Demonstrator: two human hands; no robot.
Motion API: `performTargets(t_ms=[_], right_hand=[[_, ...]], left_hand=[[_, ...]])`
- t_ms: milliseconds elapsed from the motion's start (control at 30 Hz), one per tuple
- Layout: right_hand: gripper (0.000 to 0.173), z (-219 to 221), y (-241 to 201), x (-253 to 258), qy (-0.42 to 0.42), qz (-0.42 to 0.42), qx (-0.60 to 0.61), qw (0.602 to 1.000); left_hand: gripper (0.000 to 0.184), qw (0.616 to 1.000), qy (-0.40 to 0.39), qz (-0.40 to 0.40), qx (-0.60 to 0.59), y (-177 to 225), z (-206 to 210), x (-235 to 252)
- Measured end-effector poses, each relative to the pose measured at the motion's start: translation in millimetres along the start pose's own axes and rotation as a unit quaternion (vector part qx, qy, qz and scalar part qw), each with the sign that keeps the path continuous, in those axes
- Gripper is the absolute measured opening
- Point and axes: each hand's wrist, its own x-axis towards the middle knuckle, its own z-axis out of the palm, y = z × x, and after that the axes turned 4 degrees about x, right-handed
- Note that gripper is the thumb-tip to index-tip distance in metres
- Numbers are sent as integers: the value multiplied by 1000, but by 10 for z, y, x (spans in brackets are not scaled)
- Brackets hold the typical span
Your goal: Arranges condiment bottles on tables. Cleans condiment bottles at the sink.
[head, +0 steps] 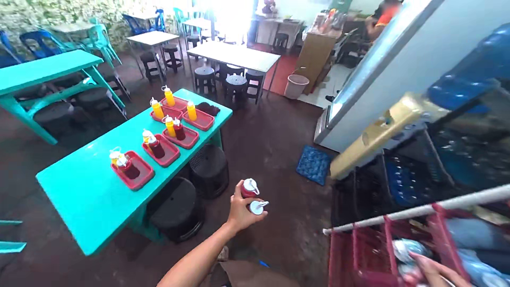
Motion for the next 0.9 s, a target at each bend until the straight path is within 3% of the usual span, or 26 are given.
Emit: performTargets(t_ms=[133, 333, 600, 733, 900], right_hand=[[15, 716, -130, 648, -26, -10, 27, 999], [17, 1361, -40, 1856, -44, -15, 43, 998], [15, 2088, 281, 3961, -70, -7, 18, 997], [16, 2609, 262, 5021, -122, -37, -13, 992], [22, 3395, 206, 5894, -178, -70, -50, 980]], left_hand=[[41, 996, 81, -38, -11, -261, -328, 659], [44, 974, 219, -48, -8, -538, -603, 1806], [52, 912, 399, -88, 31, -873, -685, 3434], [60, 867, 477, -114, 87, -954, -723, 4028], [64, 846, 505, -146, 85, -975, -779, 4444]])
